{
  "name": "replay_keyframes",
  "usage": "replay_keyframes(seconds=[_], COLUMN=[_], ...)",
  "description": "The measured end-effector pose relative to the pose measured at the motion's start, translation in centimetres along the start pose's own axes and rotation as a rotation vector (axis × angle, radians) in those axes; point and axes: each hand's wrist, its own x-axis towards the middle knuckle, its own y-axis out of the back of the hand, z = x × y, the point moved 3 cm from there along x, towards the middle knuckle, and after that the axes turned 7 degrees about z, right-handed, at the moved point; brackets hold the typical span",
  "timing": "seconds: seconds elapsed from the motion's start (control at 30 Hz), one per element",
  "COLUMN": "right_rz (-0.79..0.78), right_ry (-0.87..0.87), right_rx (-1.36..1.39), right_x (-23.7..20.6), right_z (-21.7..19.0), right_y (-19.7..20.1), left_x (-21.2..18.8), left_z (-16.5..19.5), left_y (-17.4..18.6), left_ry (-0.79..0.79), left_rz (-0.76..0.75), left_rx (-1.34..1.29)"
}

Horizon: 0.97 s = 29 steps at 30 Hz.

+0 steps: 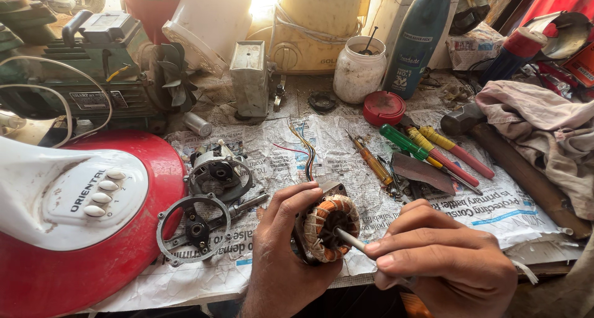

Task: The person threads a long threaded rod through the wound stator of a disassembled fan motor, then holds the stator and works the rod and shaft into the central bore, twisting and pushing to seat the rotor shaft through the windings on a newspaper-covered workbench.

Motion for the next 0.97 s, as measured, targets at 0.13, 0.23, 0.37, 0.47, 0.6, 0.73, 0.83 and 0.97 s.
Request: replay_keyframes(seconds=[0.13,0.23,0.37,0.47,0.6,0.73,0.83,0.97], right_rz=[0.065,0.102,0.156,0.081,-0.045,-0.108,-0.035,0.043], right_ry=[0.015,0.016,0.000,0.013,0.028,0.035,0.006,0.021], right_rx=[-0.034,-0.018,-0.010,-0.001,-0.047,0.008,0.008,-0.051], right_x=[-0.4,-1.1,-1.5,-0.8,0.1,0.1,0.3,1.1], right_z=[0.3,0.6,0.7,0.5,0.2,0.1,-0.1,-2.0], right_y=[-0.1,-0.4,-0.9,-0.6,-0.1,-0.5,-0.6,-1.1], left_x=[-0.2,-0.1,-0.1,-0.1,0.0,0.1,-0.1,-0.2], left_z=[-0.1,0.0,0.1,0.1,0.2,0.5,0.4,0.0], left_y=[-0.1,-0.1,0.0,0.1,0.4,0.3,0.1,-0.1], left_ry=[0.018,-0.003,0.005,0.009,0.022,0.003,0.005,0.038], left_rz=[-0.010,-0.007,-0.009,0.010,0.062,0.070,0.028,-0.016], left_rx=[-0.042,-0.043,-0.040,-0.035,-0.016,-0.004,0.048,-0.030])
